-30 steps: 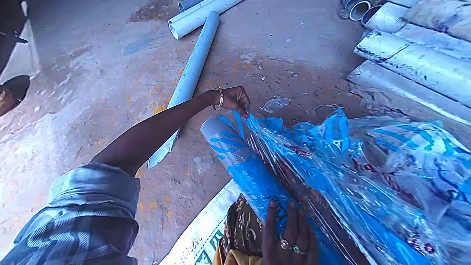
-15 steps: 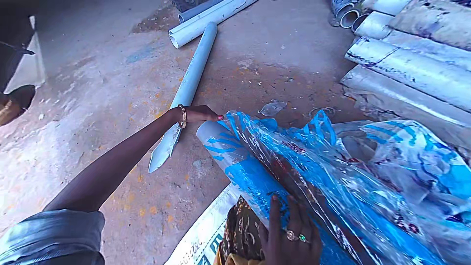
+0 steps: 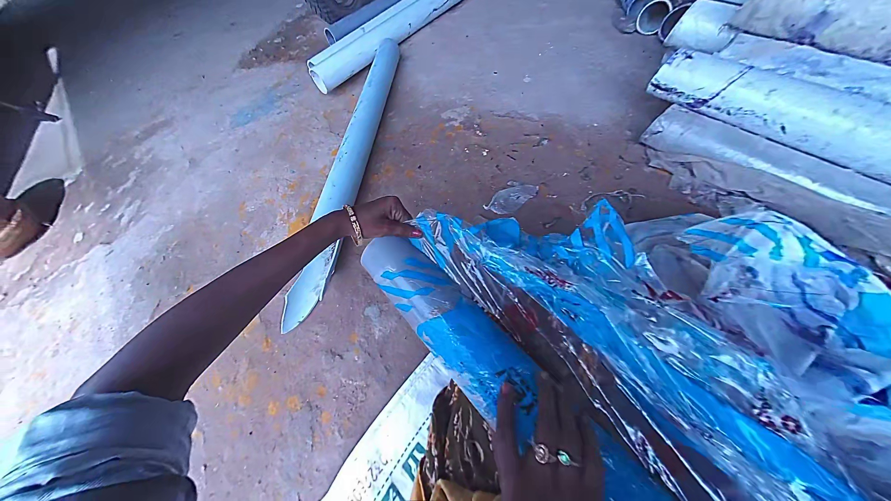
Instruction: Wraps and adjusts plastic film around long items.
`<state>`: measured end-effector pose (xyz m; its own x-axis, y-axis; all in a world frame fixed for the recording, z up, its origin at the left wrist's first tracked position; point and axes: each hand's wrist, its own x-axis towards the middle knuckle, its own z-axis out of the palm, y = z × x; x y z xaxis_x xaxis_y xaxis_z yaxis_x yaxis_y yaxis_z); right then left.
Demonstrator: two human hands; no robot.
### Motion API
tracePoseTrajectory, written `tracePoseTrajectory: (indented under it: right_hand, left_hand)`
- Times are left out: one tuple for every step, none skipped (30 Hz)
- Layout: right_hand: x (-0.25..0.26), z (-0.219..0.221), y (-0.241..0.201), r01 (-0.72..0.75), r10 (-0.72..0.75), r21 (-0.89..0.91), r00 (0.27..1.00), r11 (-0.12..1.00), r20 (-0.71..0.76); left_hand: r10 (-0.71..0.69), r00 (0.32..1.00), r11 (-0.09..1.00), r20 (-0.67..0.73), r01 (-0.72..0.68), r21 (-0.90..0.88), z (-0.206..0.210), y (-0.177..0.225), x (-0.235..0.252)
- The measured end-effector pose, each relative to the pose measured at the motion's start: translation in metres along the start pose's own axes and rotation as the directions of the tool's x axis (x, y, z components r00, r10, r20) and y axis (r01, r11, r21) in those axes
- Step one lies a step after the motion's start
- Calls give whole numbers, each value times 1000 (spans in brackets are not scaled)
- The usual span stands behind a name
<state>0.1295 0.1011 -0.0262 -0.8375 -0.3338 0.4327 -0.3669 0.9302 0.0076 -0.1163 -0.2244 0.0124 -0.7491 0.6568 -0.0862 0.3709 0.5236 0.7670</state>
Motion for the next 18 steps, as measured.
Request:
tracePoseTrajectory:
  right_hand:
    - [-5, 1, -2, 16, -16, -20, 1000, 1000, -25]
    - [-10, 2, -5, 29, -30, -30, 999, 999, -38]
    - [-14, 4, -5, 44, -46, -28, 998, 999, -49]
    - [-17, 6, -6, 54, -55, -23, 997, 998, -62]
    - [-20, 10, -7, 58, -59, -17, 995, 998, -83]
    - [-21, 13, -7, 65, -65, -4, 992, 998, -107]
    - [-22, 15, -7, 65, -64, 5, 991, 998, -117]
    - [-23, 16, -8, 62, -61, 7, 992, 998, -114]
    - [-24, 16, -9, 56, -55, 6, 993, 998, -105]
    - [-23, 16, -9, 59, -58, 5, 993, 998, -107]
    - [-23, 17, -9, 62, -61, 9, 992, 998, -112]
    - [-23, 17, -10, 66, -64, 17, 993, 998, -103]
    - [-22, 16, -9, 67, -65, 12, 994, 998, -87]
    - [-21, 15, -7, 65, -64, 13, 995, 998, -79]
    - [-21, 14, -5, 65, -63, 19, 995, 998, -76]
    - [-20, 13, -3, 66, -64, 26, 995, 997, -77]
    - [-20, 14, -3, 64, -61, 29, 994, 998, -86]
    - [-23, 16, -4, 65, -60, 42, 993, 997, -105]
  left_hand:
    - [17, 1000, 1000, 3, -17, -5, -1, -1, 2]
    - [15, 1000, 1000, 11, -15, -14, 0, -3, 5]
    - [-15, 1000, 999, 26, 16, -28, 0, -2, 9]
    - [-61, 997, 997, 52, 64, -53, 2, -2, 15]
    - [-110, 990, 990, 83, 117, -78, 5, -3, 22]
    - [-154, 981, 980, 120, 168, -110, 7, -5, 31]
    - [-192, 967, 967, 167, 215, -136, 9, -9, 40]
    - [-241, 945, 947, 222, 279, -158, 10, -11, 48]
    - [-289, 917, 923, 276, 344, -175, 8, -13, 55]
    - [-334, 883, 892, 330, 409, -192, 3, -13, 61]
    - [-360, 852, 865, 379, 457, -205, -2, -16, 68]
    - [-376, 824, 847, 425, 491, -204, -9, -19, 74]
    - [-377, 809, 842, 451, 502, -196, -15, -25, 80]
    - [-366, 809, 843, 459, 497, -203, -23, -32, 85]
    - [-334, 830, 841, 447, 477, -256, -26, -31, 87]
    - [-284, 862, 828, 420, 441, -345, -30, -21, 85]
    - [-231, 897, 799, 377, 396, -453, -39, -15, 79]
    - [-201, 922, 767, 332, 359, -532, -51, -12, 70]
